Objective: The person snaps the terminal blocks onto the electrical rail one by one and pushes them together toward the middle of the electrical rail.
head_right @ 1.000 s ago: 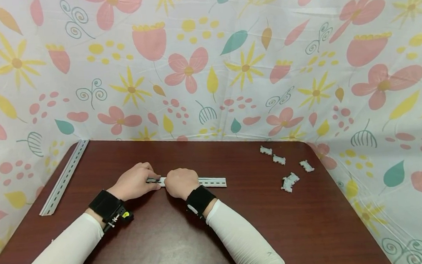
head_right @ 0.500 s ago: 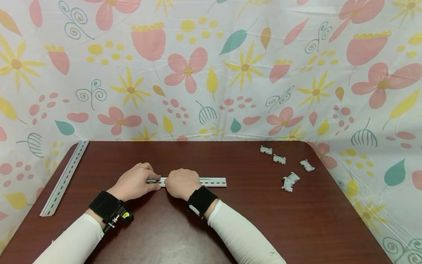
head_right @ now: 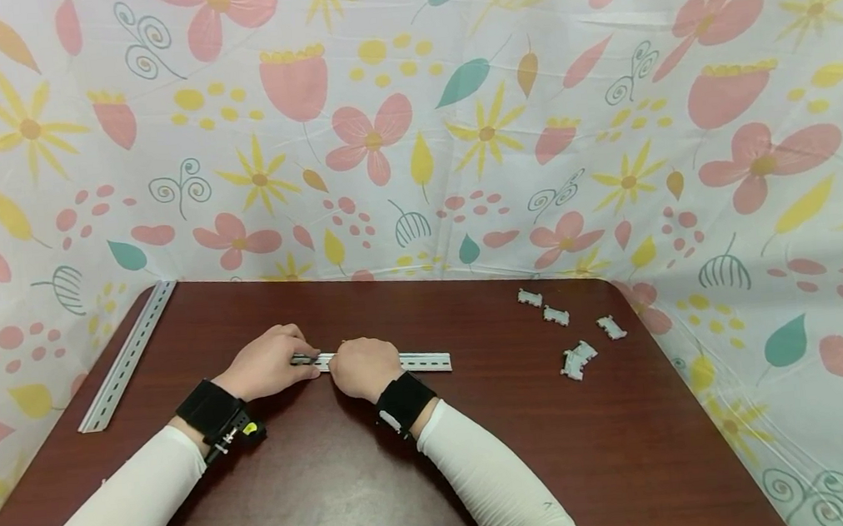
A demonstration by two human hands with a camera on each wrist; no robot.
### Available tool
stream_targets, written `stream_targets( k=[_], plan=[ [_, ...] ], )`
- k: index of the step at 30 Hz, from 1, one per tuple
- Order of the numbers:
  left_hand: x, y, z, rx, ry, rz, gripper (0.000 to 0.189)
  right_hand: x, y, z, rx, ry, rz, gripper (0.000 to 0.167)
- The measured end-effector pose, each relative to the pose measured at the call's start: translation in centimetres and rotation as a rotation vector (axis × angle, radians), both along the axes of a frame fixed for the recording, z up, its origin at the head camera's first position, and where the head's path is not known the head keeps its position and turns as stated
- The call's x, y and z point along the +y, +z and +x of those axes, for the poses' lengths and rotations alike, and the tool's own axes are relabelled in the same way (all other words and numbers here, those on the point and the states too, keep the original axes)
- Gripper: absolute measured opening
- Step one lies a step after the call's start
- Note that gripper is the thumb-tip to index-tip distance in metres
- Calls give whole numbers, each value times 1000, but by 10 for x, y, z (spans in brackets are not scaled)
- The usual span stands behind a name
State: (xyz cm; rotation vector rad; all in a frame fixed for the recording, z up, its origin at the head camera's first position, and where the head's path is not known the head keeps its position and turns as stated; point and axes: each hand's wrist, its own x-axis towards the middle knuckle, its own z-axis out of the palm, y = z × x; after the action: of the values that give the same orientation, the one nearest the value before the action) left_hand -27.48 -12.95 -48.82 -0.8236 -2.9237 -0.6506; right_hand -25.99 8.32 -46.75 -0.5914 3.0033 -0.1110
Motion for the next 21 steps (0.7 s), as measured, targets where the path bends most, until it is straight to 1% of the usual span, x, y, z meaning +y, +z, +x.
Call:
stream_targets(
  k=[3, 7, 10, 15, 21],
  plan=[
    [0, 1, 0, 1, -4, 2, 29, 2, 2, 0, -7, -24, -17, 52],
    [0, 2, 1, -13, 1, 3, 29, 11, 6, 0, -19, -78, -72, 60],
    [0, 2, 2, -23, 2, 3, 30, 22, 10, -3, 3, -91, -116, 62],
    [1, 2, 2, -34, 0, -5, 29, 45, 15, -13, 56, -117, -148, 58],
    [-1, 4, 5, -37, 4, -3, 30, 77, 15, -26, 107, -204, -166, 54]
  ],
)
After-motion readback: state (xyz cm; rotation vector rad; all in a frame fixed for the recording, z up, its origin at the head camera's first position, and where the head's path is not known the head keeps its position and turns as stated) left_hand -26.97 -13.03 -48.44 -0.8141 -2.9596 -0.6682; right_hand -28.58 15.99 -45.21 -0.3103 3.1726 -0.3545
